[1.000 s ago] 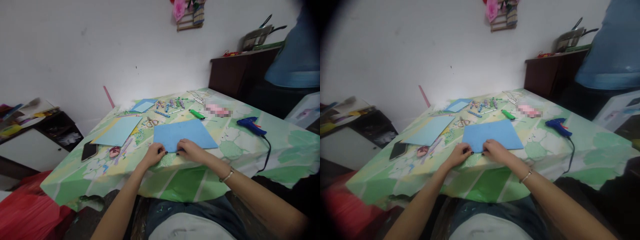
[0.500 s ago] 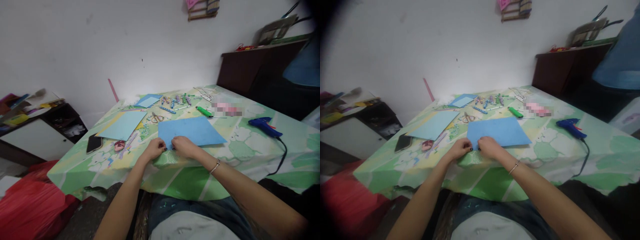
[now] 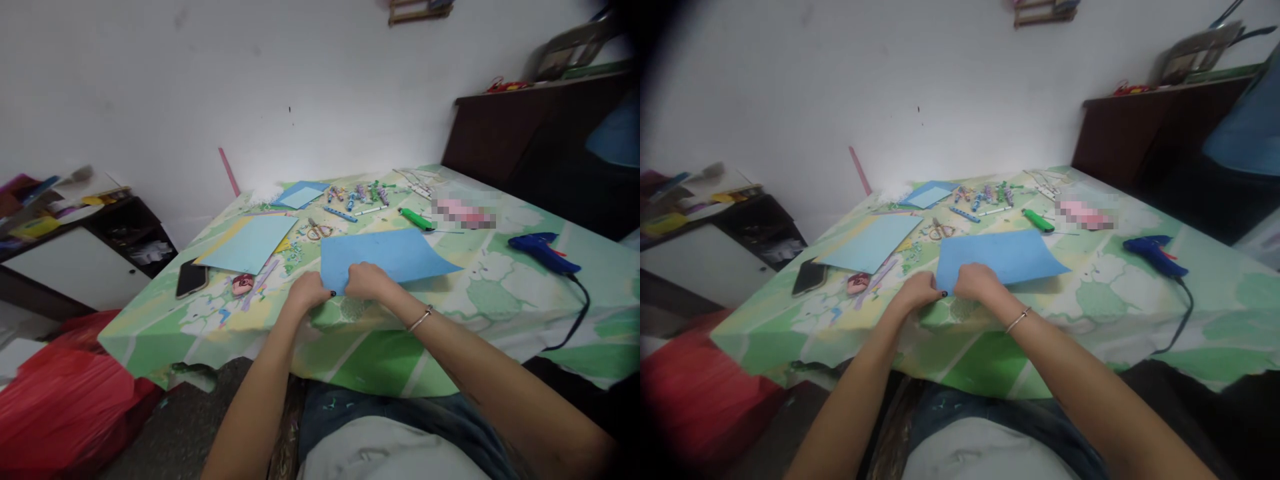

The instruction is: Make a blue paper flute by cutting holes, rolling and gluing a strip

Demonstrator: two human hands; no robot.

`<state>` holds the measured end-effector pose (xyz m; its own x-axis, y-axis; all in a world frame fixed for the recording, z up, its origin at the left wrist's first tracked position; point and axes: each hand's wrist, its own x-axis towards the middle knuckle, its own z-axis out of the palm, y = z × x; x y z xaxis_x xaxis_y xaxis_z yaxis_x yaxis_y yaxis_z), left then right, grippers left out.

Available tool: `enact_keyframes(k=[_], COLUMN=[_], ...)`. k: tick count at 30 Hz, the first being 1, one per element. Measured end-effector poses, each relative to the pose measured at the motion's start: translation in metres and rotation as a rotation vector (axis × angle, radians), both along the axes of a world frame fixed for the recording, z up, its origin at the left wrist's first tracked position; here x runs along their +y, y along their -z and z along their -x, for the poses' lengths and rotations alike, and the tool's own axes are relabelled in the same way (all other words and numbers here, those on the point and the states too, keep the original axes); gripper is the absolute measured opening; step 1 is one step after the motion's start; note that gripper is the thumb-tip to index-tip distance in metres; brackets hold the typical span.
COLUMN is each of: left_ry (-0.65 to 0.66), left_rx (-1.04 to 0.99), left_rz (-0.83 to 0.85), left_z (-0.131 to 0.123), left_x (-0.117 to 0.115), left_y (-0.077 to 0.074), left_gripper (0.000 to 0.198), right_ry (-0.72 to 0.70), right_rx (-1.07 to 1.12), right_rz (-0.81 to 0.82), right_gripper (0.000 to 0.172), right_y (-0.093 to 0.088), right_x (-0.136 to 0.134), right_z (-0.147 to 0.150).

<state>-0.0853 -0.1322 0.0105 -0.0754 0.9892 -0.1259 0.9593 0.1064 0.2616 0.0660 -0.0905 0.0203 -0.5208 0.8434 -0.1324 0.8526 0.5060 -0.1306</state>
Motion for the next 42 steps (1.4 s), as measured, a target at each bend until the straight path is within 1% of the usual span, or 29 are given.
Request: enact_keyframes(k=[3, 6, 9, 12, 15, 17, 19, 20, 23, 25, 26, 28, 30, 33, 36, 39, 42], left_ry=[0.032, 0.067, 0.096, 0.116, 0.124, 0.152, 0.23, 0.28, 0.383, 0.392, 0.391, 0.381, 0.37, 0.378, 0.426, 0.487, 0.5], left_rx=[0.025, 0.024, 0.012, -0.002, -0.006, -0.015, -0.09, -0.148, -0.307, -0.329, -0.332, -0.327, -0.31, -0.289, -0.296, -0.351, -0.357], left_rz=[0.055, 0.109, 0.16, 0.19, 0.177, 0.12, 0.055, 0.035, 0.02, 0.018, 0.016, 0.003, -0.009, 0.003, 0.036, -0.061, -0.165], left_z=[0.006, 0.011, 0.017, 0.021, 0.016, 0.007, -0.005, -0.011, -0.022, -0.024, -0.024, -0.024, -0.023, -0.025, -0.032, -0.048, -0.064], left_x=[0.002, 0.005, 0.009, 0.013, 0.016, 0.019, 0.021, 0.022, 0.023, 0.023, 0.022, 0.021, 0.02, 0.021, 0.024, 0.028, 0.029], left_y=[-0.009, -0.015, -0.018, -0.02, -0.022, -0.021, -0.017, -0.014, -0.004, 0.0, 0.0, 0.0, -0.001, -0.005, -0.004, 0.002, 0.01], left_gripper=[0.027, 0.021, 0.014, 0.011, 0.015, 0.022, 0.03, 0.03, 0.024, 0.021, 0.019, 0.016, 0.015, 0.016, 0.018, 0.013, 0.009], right_ry=[-0.003, 0.001, 0.027, 0.051, 0.055, 0.046, 0.013, -0.016, -0.136, -0.205, -0.227, -0.243, -0.224, -0.162, -0.098, -0.049, -0.043], right_rx=[-0.01, -0.006, -0.003, -0.007, 0.006, 0.033, 0.074, 0.098, 0.185, 0.248, 0.276, 0.319, 0.345, 0.36, 0.356, 0.349, 0.354], right_rz=[0.033, 0.034, 0.043, 0.082, 0.111, 0.108, 0.097, 0.098, 0.14, 0.169, 0.168, 0.128, 0.053, -0.049, -0.08, -0.041, 0.06], right_gripper=[0.042, 0.048, 0.05, 0.053, 0.058, 0.058, 0.053, 0.048, 0.028, 0.019, 0.018, 0.021, 0.02, 0.011, 0.014, 0.016, 0.011], right_y=[-0.002, -0.002, -0.002, -0.004, -0.007, -0.007, -0.006, -0.006, -0.003, -0.001, 0.001, 0.004, 0.008, 0.015, 0.018, 0.017, 0.014], right_x=[0.003, 0.003, 0.005, 0.01, 0.014, 0.015, 0.017, 0.018, 0.025, 0.028, 0.028, 0.023, 0.016, 0.005, 0.003, 0.008, 0.016], right_z=[-0.002, -0.003, 0.0, 0.005, 0.006, 0.002, -0.006, -0.012, -0.039, -0.061, -0.071, -0.089, -0.1, -0.103, -0.095, -0.089, -0.091])
